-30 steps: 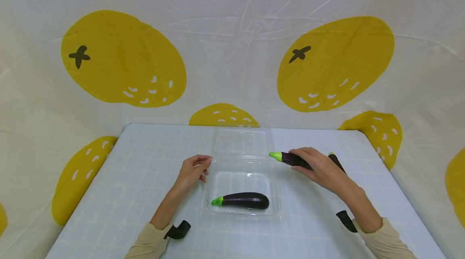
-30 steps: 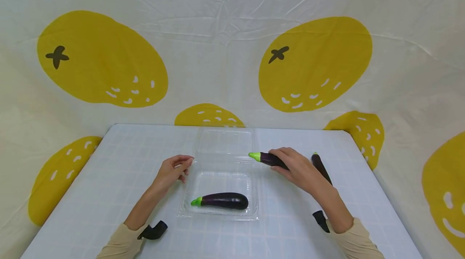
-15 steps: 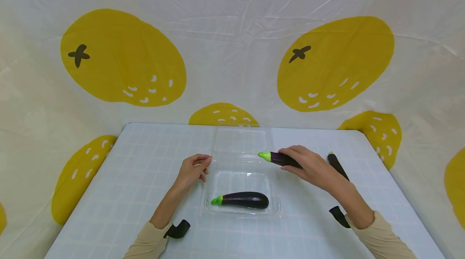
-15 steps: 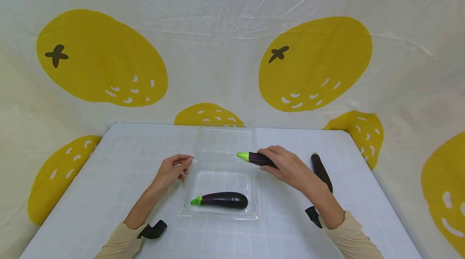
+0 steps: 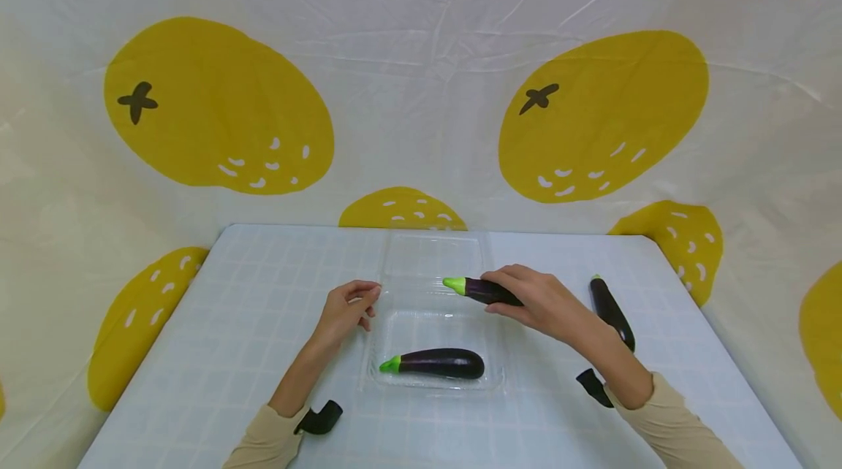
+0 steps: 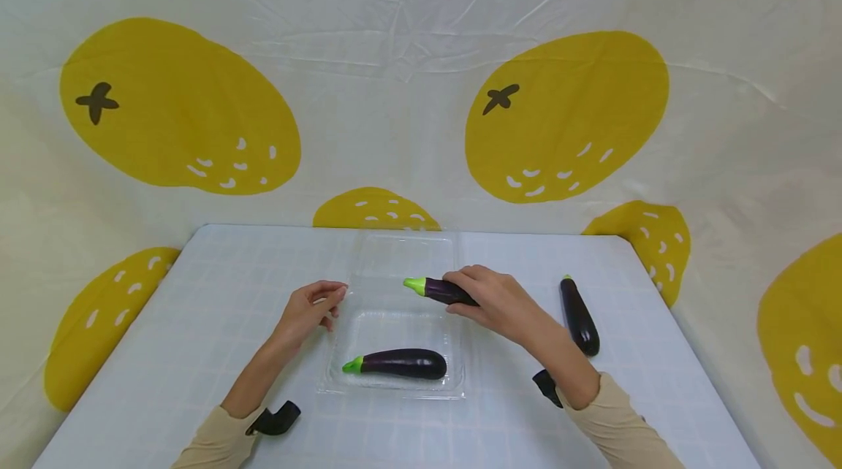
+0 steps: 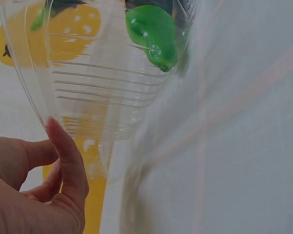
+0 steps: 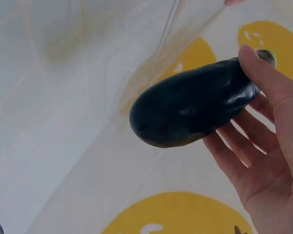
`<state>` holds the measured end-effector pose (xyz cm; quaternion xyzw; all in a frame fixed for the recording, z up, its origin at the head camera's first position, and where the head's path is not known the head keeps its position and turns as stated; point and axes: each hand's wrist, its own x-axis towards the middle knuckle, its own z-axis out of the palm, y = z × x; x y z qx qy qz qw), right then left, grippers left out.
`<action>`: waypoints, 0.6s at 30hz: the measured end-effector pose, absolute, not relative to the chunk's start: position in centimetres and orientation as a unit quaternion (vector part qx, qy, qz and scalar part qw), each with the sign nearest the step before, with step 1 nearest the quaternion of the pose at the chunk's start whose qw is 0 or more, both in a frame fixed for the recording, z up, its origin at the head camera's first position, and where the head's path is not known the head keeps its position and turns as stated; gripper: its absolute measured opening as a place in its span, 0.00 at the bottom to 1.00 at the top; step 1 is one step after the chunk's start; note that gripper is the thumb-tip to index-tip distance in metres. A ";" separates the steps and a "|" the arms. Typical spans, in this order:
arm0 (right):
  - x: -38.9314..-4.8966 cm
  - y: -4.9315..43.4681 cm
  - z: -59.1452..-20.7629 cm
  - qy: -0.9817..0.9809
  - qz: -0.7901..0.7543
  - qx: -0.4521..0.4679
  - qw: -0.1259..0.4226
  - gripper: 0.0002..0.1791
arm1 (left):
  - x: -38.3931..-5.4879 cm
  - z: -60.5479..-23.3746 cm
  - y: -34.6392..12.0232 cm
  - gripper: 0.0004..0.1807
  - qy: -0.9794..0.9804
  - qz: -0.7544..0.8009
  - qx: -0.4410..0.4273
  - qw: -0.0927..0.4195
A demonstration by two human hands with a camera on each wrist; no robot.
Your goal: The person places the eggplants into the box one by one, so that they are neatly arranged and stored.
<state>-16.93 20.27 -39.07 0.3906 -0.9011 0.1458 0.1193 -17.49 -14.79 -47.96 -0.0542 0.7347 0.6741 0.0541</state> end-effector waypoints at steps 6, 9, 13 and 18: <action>-16.9 19.1 -38.9 -0.904 0.158 0.384 0.103 0.27 | -17.5 -48.0 -14.8 0.17 0.731 0.678 -0.049 0.055; -17.0 18.5 -39.0 -0.899 0.167 0.391 0.108 0.27 | -17.5 -48.0 -14.9 0.17 0.728 0.681 -0.048 0.055; -17.2 17.8 -39.1 -0.888 0.174 0.407 0.121 0.27 | -17.6 -48.2 -15.0 0.16 0.726 0.684 -0.044 0.057; -17.3 16.9 -39.2 -0.879 0.181 0.423 0.127 0.27 | -17.6 -48.2 -15.0 0.15 0.727 0.683 -0.039 0.056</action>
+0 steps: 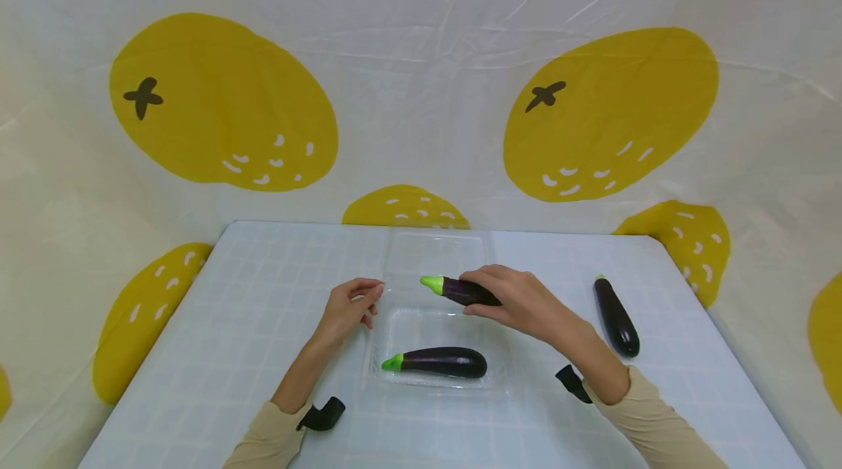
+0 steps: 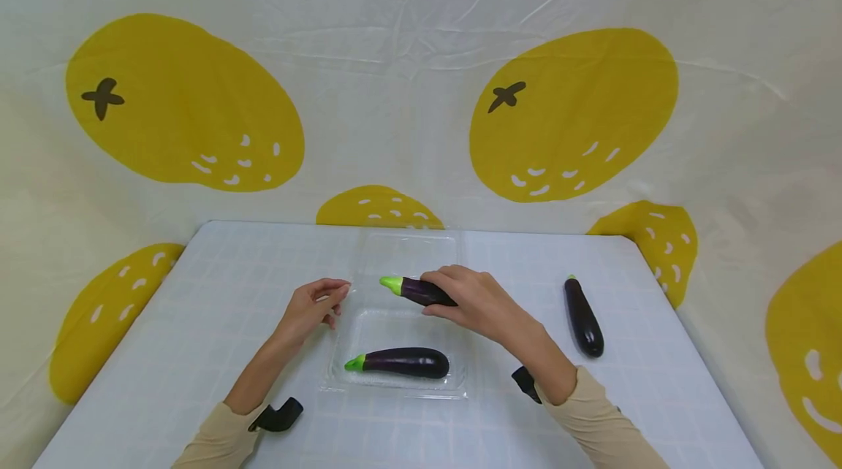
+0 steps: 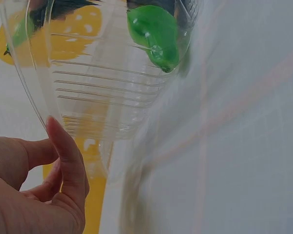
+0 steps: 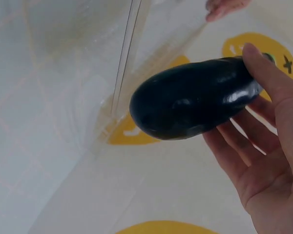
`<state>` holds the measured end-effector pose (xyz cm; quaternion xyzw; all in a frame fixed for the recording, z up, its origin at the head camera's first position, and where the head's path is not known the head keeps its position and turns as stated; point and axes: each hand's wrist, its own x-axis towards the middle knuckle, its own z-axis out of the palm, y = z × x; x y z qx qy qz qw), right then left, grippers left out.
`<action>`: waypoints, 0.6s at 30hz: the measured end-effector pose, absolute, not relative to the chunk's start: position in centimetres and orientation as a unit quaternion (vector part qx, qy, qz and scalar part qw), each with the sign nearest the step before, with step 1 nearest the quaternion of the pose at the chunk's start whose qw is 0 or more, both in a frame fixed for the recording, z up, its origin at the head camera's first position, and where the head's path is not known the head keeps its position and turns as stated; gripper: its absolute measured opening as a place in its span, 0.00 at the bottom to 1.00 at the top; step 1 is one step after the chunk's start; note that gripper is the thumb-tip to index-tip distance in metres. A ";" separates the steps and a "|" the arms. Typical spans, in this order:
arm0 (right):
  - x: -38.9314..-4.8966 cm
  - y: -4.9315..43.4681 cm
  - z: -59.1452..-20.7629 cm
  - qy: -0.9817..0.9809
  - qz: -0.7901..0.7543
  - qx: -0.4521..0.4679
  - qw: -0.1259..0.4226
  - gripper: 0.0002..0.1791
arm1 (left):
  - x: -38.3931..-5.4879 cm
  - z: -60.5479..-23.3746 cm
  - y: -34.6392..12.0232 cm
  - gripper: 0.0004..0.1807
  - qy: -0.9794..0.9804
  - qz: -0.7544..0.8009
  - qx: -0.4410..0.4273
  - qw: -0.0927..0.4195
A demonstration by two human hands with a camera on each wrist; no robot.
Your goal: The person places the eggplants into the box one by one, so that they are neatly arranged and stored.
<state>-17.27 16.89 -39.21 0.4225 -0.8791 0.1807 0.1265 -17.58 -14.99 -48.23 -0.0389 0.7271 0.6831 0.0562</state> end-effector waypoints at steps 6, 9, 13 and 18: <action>-17.3 15.9 -39.4 -0.879 0.184 0.429 0.098 0.25 | -17.5 -48.0 -14.9 0.14 0.726 0.684 -0.042 0.056; -17.4 15.4 -39.8 -0.875 0.181 0.439 0.091 0.25 | -17.5 -48.0 -14.8 0.14 0.727 0.683 -0.042 0.058; -17.4 14.9 -40.5 -0.869 0.176 0.453 0.088 0.24 | -17.6 -48.1 -14.8 0.14 0.727 0.683 -0.042 0.059; -17.3 14.2 -41.3 -0.866 0.168 0.465 0.079 0.23 | -17.6 -48.1 -14.8 0.14 0.727 0.683 -0.044 0.058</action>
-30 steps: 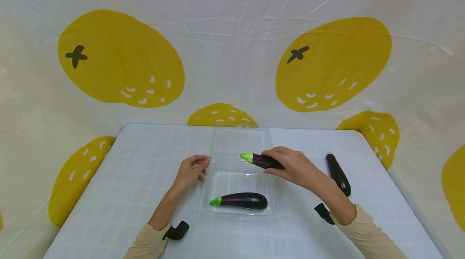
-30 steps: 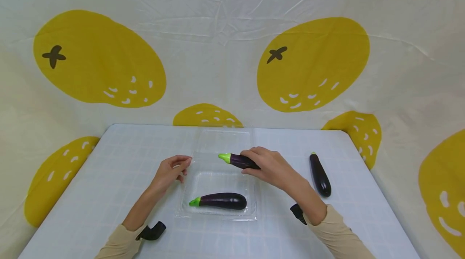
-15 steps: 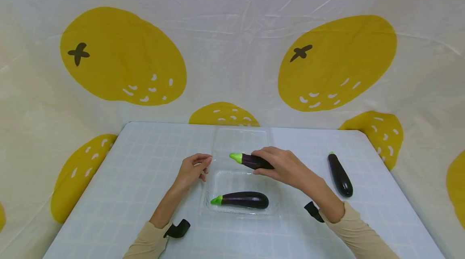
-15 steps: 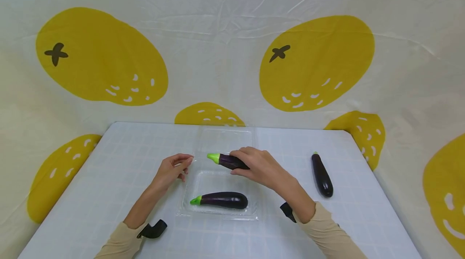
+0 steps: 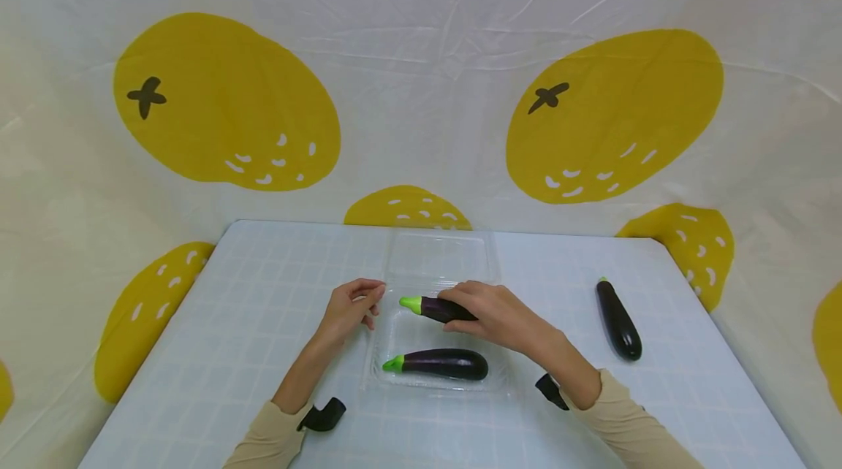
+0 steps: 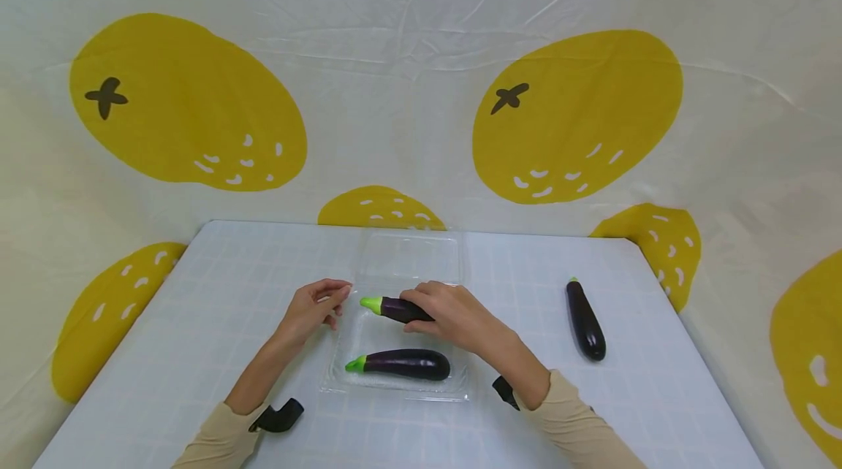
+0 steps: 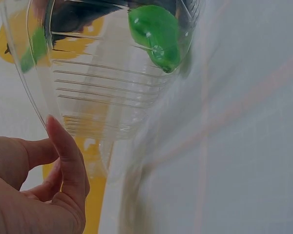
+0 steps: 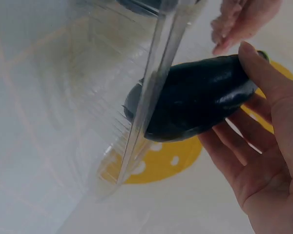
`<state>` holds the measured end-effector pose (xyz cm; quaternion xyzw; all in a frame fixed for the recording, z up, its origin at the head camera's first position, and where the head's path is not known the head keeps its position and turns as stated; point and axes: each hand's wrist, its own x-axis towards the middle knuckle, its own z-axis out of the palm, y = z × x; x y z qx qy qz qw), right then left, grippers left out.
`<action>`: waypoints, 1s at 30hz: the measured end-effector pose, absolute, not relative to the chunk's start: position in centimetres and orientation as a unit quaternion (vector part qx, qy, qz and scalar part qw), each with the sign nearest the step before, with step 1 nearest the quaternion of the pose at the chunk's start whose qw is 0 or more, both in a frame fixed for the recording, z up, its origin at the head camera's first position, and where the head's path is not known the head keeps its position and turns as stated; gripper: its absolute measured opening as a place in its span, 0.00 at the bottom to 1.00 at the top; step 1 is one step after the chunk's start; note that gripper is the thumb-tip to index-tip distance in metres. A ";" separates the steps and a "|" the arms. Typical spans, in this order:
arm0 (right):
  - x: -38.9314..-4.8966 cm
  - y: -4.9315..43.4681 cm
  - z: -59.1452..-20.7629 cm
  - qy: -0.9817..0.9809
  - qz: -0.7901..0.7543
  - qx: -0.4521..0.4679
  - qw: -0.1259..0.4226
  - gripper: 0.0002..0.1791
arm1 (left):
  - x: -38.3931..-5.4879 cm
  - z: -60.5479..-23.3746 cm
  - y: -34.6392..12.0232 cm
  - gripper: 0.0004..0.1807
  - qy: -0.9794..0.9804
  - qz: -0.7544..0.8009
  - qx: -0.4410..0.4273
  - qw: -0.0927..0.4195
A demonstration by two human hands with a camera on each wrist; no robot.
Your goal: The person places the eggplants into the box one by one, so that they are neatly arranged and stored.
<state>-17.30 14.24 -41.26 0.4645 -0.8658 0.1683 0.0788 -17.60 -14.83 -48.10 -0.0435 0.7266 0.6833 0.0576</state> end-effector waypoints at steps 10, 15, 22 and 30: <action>-17.1 13.3 -42.7 -0.864 0.165 0.472 0.058 0.23 | -17.7 -48.2 -15.0 0.15 0.730 0.680 -0.045 0.058; -16.9 13.0 -43.6 -0.865 0.165 0.472 0.049 0.22 | -17.8 -48.4 -15.1 0.16 0.726 0.684 -0.039 0.059; -16.8 12.8 -44.5 -0.865 0.162 0.474 0.037 0.23 | -17.7 -48.3 -14.9 0.14 0.725 0.685 -0.037 0.060; -17.0 12.6 -45.0 -0.860 0.180 0.478 0.014 0.22 | -17.7 -48.3 -14.9 0.14 0.723 0.687 -0.041 0.056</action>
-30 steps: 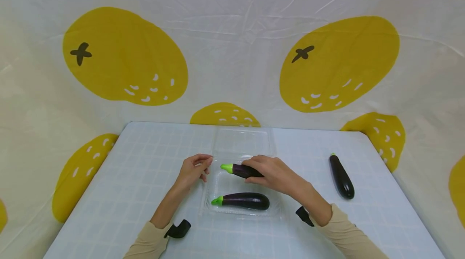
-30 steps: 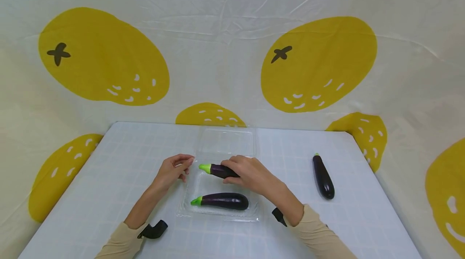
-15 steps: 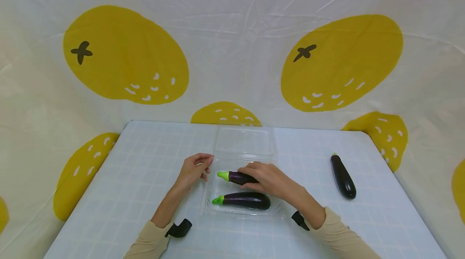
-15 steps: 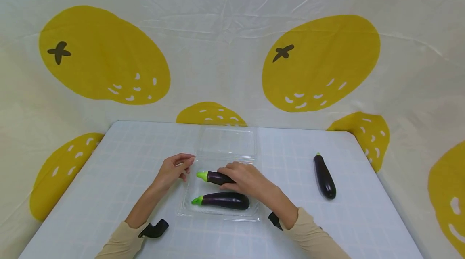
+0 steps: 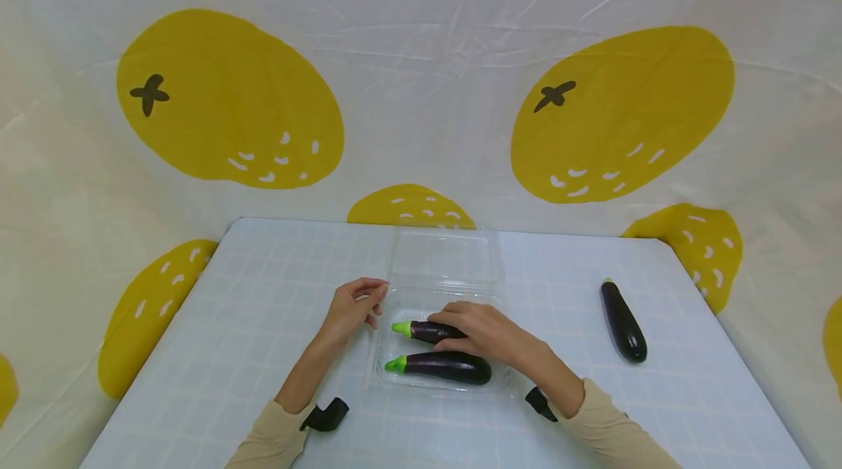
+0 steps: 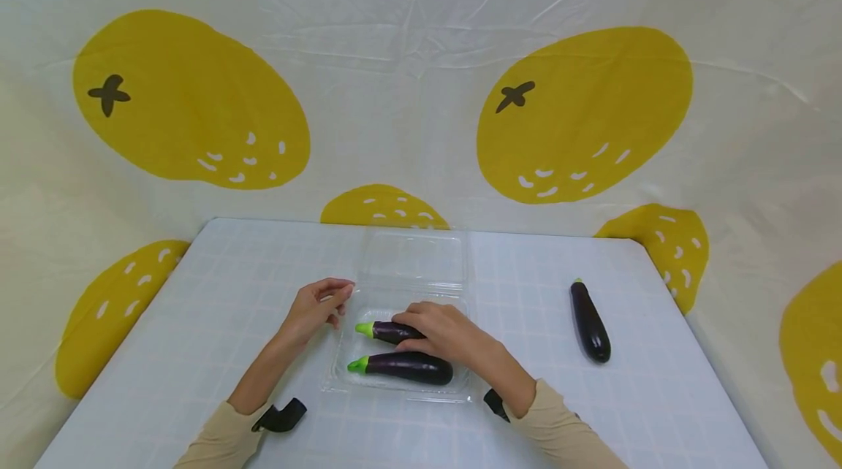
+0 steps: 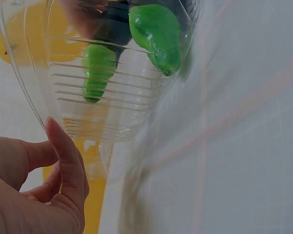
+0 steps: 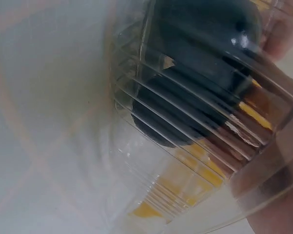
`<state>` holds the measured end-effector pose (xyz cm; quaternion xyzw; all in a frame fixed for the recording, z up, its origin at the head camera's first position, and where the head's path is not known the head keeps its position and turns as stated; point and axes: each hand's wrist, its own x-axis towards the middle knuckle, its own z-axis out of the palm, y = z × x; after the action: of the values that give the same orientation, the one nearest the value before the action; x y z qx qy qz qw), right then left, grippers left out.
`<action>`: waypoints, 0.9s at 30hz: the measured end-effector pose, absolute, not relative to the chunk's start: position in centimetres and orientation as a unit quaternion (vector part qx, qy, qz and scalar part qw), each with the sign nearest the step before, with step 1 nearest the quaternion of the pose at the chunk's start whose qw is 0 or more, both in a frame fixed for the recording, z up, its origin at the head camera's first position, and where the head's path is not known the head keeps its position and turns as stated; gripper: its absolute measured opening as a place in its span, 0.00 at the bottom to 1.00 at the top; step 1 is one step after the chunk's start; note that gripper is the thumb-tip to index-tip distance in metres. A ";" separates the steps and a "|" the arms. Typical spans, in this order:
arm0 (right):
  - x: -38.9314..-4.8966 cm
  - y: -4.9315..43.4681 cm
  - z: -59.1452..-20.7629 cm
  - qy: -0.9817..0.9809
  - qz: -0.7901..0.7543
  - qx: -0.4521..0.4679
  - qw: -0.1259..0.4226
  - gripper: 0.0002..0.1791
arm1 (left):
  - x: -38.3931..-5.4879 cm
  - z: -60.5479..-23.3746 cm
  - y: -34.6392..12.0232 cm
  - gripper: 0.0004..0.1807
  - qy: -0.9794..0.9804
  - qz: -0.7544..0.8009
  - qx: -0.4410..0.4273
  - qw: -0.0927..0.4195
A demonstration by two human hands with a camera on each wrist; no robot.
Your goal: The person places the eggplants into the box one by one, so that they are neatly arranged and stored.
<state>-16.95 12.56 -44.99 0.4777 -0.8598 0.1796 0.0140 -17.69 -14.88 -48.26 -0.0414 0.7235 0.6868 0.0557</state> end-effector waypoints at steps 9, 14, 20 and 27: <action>-17.0 12.3 -45.7 -0.850 0.194 0.489 -0.007 0.19 | -17.5 -48.4 -14.9 0.16 0.724 0.686 -0.047 0.048; -16.9 12.3 -45.9 -0.852 0.206 0.481 -0.037 0.18 | -17.5 -48.3 -14.7 0.15 0.723 0.688 -0.050 0.045; -16.7 12.3 -46.3 -0.852 0.219 0.473 -0.050 0.17 | -17.6 -48.5 -14.6 0.13 0.723 0.688 -0.052 0.045; -16.5 12.3 -46.2 -0.860 0.224 0.451 -0.080 0.19 | -17.7 -48.6 -14.5 0.13 0.726 0.684 -0.055 0.039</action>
<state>-16.54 12.26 -46.19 0.4513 -0.8602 0.2238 -0.0801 -17.67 -14.55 -48.59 -0.0554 0.7263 0.6840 0.0391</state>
